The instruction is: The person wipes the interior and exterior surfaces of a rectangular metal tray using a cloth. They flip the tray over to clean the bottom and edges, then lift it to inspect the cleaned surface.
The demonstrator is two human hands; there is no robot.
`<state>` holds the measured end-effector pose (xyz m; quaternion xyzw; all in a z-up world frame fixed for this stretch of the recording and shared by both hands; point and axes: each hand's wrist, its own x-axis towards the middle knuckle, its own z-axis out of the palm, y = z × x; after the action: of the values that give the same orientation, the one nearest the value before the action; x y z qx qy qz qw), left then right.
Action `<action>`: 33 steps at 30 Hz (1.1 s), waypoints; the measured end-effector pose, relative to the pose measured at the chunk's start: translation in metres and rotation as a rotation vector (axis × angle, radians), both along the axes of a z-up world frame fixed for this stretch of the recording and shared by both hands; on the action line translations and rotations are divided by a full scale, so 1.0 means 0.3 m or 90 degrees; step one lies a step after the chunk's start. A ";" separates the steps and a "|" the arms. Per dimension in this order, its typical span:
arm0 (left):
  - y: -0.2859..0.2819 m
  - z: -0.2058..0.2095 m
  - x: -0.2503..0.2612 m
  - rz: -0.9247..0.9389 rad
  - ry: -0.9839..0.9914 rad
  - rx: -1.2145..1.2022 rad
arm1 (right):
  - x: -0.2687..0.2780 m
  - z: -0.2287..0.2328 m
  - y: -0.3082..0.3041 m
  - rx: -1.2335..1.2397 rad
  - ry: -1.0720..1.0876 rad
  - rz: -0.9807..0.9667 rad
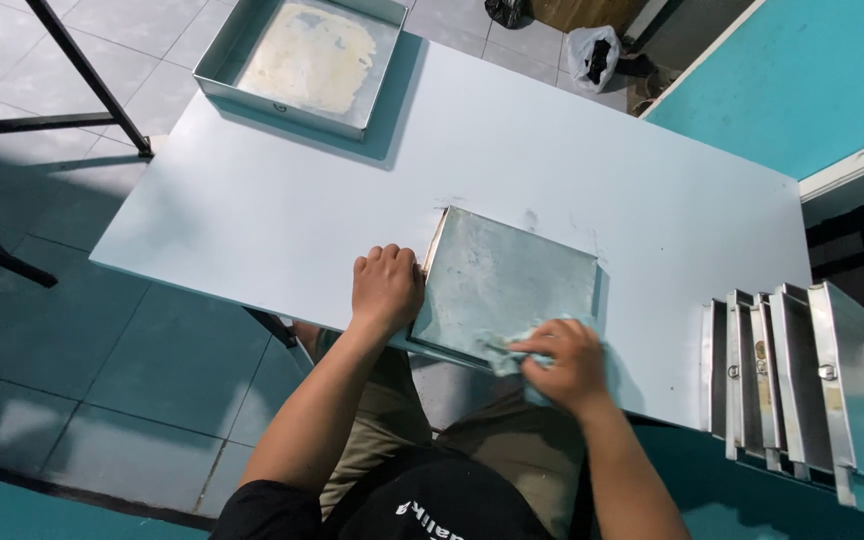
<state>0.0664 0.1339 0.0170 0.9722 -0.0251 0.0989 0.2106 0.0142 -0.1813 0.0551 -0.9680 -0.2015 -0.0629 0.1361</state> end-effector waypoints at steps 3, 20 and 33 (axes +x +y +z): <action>-0.002 0.013 -0.004 -0.009 0.017 0.010 | -0.003 -0.008 -0.124 -0.080 0.024 -0.108; 0.018 -0.007 0.009 -0.102 -0.005 0.014 | 0.225 -0.039 0.444 -0.075 -0.003 -0.013; 0.004 0.036 0.007 -0.105 0.034 0.041 | 0.635 0.067 0.558 -0.088 0.114 -0.268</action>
<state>0.0685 0.1352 0.0279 0.9754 -0.1026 0.0540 0.1874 0.2045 -0.0140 0.0753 -0.9973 0.0135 0.0104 0.0708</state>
